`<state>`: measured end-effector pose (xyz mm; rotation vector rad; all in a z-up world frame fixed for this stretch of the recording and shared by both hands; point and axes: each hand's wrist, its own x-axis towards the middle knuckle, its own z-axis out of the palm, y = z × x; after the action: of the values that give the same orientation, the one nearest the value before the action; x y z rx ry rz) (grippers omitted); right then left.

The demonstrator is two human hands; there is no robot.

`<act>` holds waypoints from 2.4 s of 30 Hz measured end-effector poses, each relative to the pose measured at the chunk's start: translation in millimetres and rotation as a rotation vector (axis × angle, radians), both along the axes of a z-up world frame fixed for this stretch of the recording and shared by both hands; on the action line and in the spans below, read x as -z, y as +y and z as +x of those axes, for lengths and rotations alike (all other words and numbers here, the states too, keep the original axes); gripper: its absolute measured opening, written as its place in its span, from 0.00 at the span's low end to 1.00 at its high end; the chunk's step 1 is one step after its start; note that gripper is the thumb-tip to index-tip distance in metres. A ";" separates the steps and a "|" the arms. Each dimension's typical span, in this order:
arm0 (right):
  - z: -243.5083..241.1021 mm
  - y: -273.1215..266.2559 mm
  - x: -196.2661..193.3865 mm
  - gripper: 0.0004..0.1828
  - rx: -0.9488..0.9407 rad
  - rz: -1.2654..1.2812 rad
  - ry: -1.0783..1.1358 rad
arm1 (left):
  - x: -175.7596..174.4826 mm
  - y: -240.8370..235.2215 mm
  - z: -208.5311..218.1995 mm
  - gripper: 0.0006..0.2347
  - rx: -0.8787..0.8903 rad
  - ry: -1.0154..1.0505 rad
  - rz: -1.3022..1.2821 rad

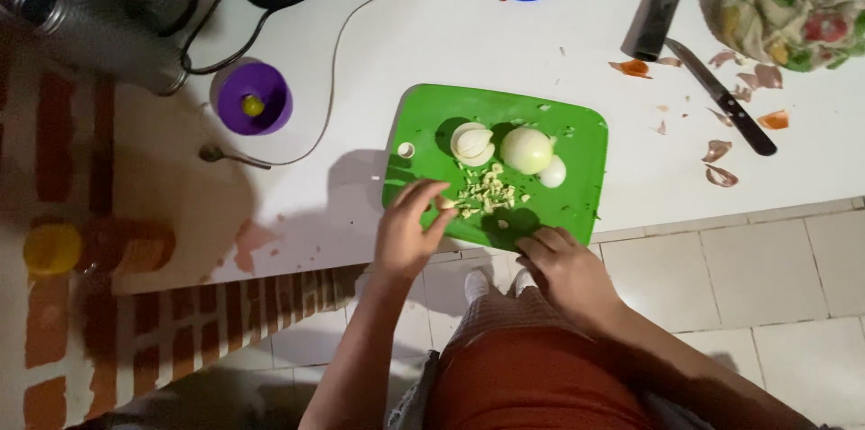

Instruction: Peeling and then finely mincing garlic cloves on a cutting board using a small knife.

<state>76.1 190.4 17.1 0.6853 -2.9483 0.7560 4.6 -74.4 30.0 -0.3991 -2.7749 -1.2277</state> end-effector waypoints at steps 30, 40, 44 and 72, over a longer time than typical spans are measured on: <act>5.8 -33.8 -12.8 0.08 0.073 0.370 -0.326 | 36.4 27.5 18.5 0.06 0.017 0.113 0.030; -7.1 -47.0 1.2 0.04 0.022 0.483 -0.214 | 30.2 29.1 19.8 0.07 -0.003 0.085 0.028; 0.5 -39.3 -19.2 0.07 0.053 0.349 -0.209 | 26.1 29.0 18.9 0.07 -0.013 0.037 0.064; -18.2 -62.4 6.6 0.03 0.083 0.505 -0.176 | 32.0 28.3 16.8 0.04 0.020 -0.064 -0.031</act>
<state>57.9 128.0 10.5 0.5258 -3.3340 0.0566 21.4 -46.1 -2.1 -0.3986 -2.8533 -1.2250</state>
